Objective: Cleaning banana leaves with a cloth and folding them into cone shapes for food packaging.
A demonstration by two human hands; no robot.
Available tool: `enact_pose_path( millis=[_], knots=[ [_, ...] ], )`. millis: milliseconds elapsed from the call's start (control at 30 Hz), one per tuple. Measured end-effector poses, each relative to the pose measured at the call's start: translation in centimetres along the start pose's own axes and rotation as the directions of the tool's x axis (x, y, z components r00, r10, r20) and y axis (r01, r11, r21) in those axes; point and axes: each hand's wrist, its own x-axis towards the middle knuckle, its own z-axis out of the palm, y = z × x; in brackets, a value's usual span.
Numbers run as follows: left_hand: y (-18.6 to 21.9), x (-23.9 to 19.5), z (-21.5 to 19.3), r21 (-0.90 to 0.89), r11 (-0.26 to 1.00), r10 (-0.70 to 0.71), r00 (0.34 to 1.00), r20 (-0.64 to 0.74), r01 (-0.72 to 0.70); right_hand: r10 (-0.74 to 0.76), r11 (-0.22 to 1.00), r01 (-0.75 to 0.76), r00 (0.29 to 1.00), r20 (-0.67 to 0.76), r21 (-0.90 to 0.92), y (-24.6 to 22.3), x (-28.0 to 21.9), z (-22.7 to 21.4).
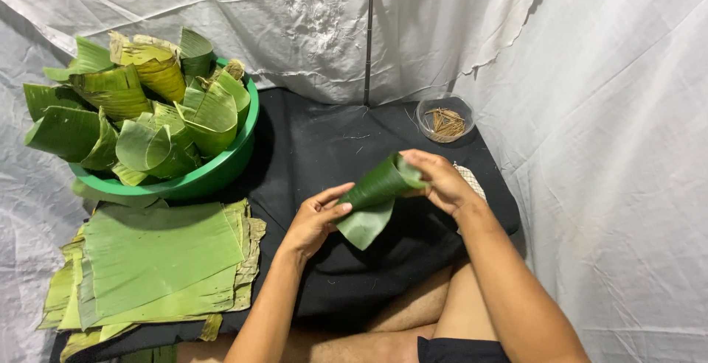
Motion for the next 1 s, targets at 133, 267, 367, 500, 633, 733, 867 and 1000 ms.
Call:
enact_pose_path(
  millis=[133,267,367,500,633,733,867,1000],
  knots=[
    [-0.1,-0.2,0.6,-0.074,0.997,0.029,0.995,-0.092,-0.036,-0.024,0.963,0.048,0.995,-0.093,0.265,4.4,0.4,-1.1],
    [-1.6,-0.3,2.5,-0.230,0.967,0.051,0.970,-0.237,-0.107,-0.179,0.977,0.185,0.981,-0.068,0.105,6.4,-3.3,3.4],
    [-3.3,-0.4,4.5,-0.315,0.933,0.065,0.942,-0.329,-0.175,-0.290,0.954,0.284,0.956,-0.050,-0.102,8.0,-4.5,5.4],
    [-4.9,-0.8,7.3,-0.343,0.901,0.098,0.896,-0.433,-0.264,-0.371,0.928,0.369,0.928,-0.038,-0.060,8.2,-5.7,7.6],
    [-5.4,-1.6,9.0,-0.210,0.939,0.147,0.869,-0.473,-0.273,-0.368,0.930,0.364,0.923,-0.109,-0.057,8.9,-6.2,8.0],
    [-5.7,-2.1,9.2,-0.081,0.946,0.247,0.856,-0.454,-0.315,-0.355,0.935,0.354,0.921,-0.159,-0.037,8.8,-6.0,7.6],
    [-6.2,-3.3,9.6,0.147,0.925,0.381,0.848,-0.369,-0.351,-0.355,0.934,0.355,0.911,-0.212,-0.038,9.2,-5.9,7.2],
    [-6.4,-4.1,9.3,0.384,0.865,0.440,0.856,-0.270,-0.323,-0.364,0.931,0.351,0.898,-0.248,-0.096,9.1,-5.9,7.3]
  ],
)
